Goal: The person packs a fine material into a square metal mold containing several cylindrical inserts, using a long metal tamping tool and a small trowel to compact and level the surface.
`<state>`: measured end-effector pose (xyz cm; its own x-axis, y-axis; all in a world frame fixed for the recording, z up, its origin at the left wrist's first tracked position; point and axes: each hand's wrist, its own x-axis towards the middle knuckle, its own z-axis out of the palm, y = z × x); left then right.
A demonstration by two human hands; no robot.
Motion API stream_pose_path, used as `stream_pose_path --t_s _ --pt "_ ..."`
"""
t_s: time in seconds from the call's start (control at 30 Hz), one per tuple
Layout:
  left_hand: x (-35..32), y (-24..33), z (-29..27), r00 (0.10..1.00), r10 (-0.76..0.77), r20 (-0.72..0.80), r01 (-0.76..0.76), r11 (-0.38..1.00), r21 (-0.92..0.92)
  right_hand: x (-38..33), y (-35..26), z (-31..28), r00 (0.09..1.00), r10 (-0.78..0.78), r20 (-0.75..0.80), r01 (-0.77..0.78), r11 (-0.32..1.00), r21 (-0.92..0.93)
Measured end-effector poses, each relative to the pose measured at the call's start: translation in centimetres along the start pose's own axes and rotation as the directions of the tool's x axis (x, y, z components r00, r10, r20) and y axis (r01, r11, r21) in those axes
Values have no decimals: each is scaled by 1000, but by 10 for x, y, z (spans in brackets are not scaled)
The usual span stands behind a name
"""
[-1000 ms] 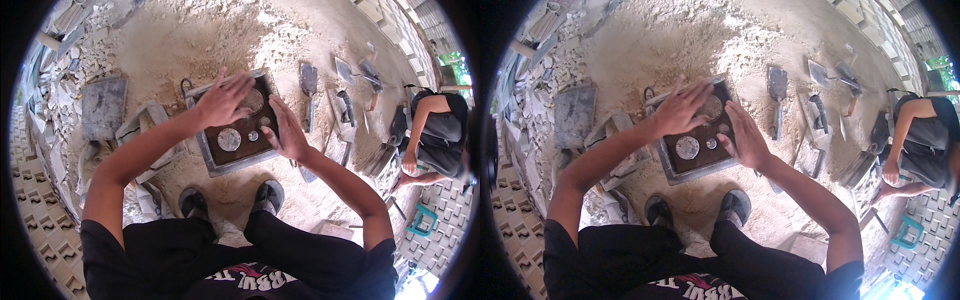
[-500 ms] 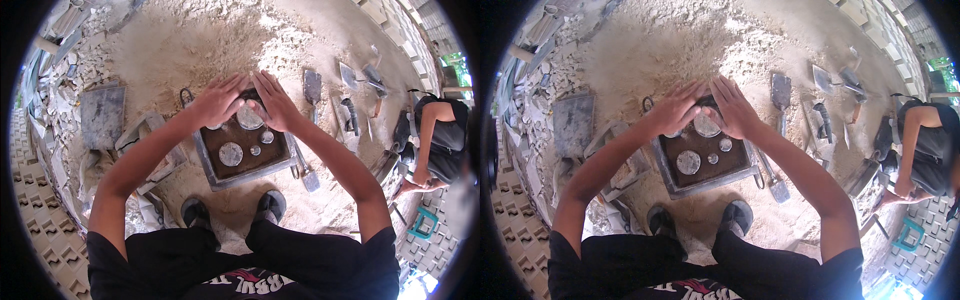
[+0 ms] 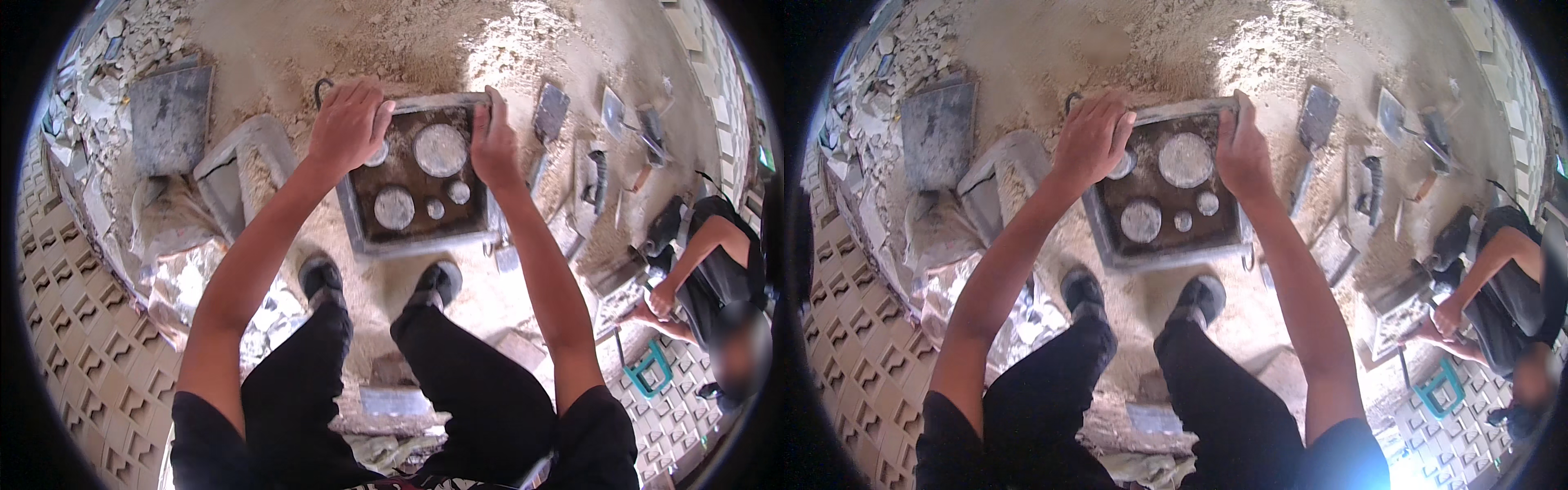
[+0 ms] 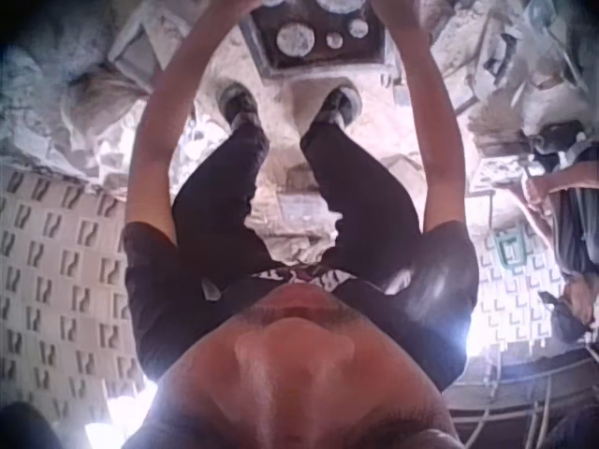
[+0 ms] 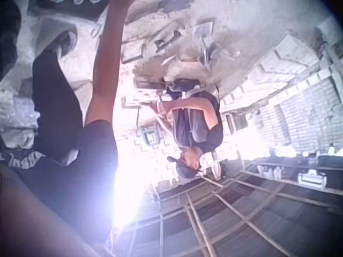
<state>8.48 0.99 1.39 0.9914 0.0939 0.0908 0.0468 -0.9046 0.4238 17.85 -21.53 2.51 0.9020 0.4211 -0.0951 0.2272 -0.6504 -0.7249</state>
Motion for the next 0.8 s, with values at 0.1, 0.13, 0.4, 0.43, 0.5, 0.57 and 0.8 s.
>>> stream_pose_path --t_s 0.1,0.13,0.4,0.43,0.5,0.57,0.8 --pt "-34 24 -10 995 37 92 -51 987 151 -37 3 -2 993 -115 38 119 986 -116" --pt "-51 39 -20 981 89 175 -116 981 153 -51 -3 -10 981 -140 133 170 952 -254" --pt "-124 133 -170 972 -211 106 231 944 -234 -102 -149 -118 989 -62 131 86 979 -184" --pt "-121 143 -201 974 -218 57 225 934 -277 -107 -177 -138 993 -41 107 54 991 -124" --pt "-113 166 -265 989 -139 41 144 915 -376 -124 -236 -171 993 39 112 -34 998 -48" --pt "-105 191 -328 986 -149 -79 96 878 -468 -140 -318 -209 999 -34 31 29 989 144" --pt "-60 251 -575 972 -151 -181 34 851 -524 -185 -546 -362 977 -20 -212 86 949 304"
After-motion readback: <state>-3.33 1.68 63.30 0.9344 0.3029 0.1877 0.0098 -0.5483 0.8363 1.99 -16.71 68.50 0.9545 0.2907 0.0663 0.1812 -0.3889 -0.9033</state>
